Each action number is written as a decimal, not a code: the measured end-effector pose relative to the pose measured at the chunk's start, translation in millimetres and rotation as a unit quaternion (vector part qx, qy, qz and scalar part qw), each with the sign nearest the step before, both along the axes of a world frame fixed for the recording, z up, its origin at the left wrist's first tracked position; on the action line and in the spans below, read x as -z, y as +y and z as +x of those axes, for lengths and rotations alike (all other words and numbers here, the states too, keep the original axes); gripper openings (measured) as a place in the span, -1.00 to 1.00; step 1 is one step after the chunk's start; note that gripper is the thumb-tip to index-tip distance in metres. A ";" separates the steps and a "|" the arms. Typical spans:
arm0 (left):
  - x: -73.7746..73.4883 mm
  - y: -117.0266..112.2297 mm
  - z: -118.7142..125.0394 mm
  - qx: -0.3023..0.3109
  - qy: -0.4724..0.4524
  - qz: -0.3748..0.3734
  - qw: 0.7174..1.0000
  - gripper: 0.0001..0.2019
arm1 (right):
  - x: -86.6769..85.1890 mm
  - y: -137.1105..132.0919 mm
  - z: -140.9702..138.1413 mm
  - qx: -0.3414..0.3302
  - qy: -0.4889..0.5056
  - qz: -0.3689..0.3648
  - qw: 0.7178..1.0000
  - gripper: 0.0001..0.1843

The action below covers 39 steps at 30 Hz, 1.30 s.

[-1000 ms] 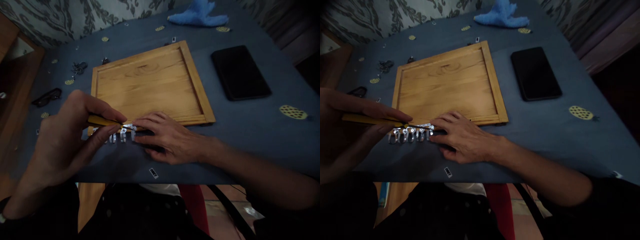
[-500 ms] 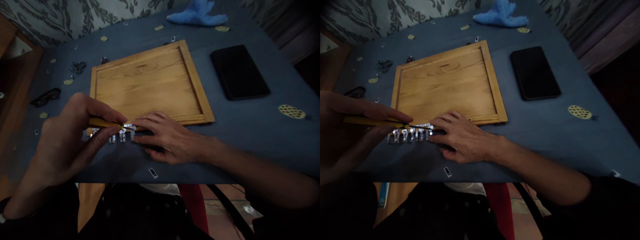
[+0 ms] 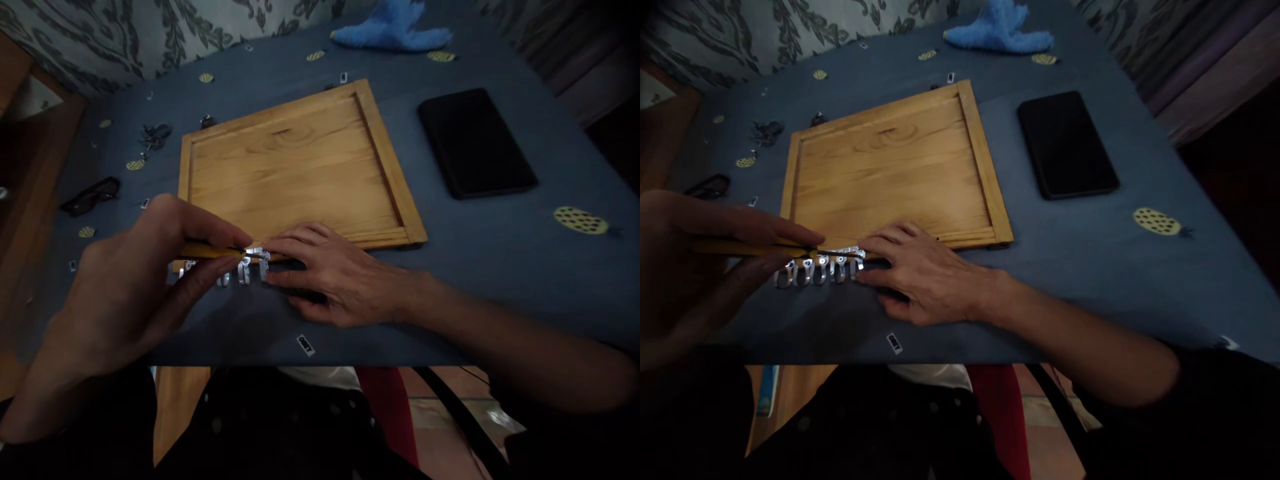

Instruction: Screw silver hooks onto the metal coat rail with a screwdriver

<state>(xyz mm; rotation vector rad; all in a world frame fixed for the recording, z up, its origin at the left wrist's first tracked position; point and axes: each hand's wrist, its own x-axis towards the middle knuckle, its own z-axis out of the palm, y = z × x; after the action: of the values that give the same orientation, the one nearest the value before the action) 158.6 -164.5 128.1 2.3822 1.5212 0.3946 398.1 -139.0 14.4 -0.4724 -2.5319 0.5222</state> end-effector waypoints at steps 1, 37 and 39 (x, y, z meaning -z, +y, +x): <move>-0.4 0.3 -0.9 0.004 0.001 -0.004 1.000 -0.84 | -0.1 0.0 0.1 0.001 0.000 0.001 1.000 -0.62; 6.0 0.2 9.8 -0.005 0.013 0.080 0.997 -0.91 | 1.7 -0.5 -1.0 0.004 0.005 0.006 1.000 -0.63; 5.1 0.9 7.5 0.004 0.005 0.082 0.997 -0.88 | 1.9 -0.6 -0.7 0.004 0.005 0.008 1.000 -0.63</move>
<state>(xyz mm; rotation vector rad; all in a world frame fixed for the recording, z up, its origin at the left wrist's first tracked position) 166.1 -163.6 123.0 2.5170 1.5366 0.5231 397.4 -139.5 12.5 -0.4729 -2.5210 0.5001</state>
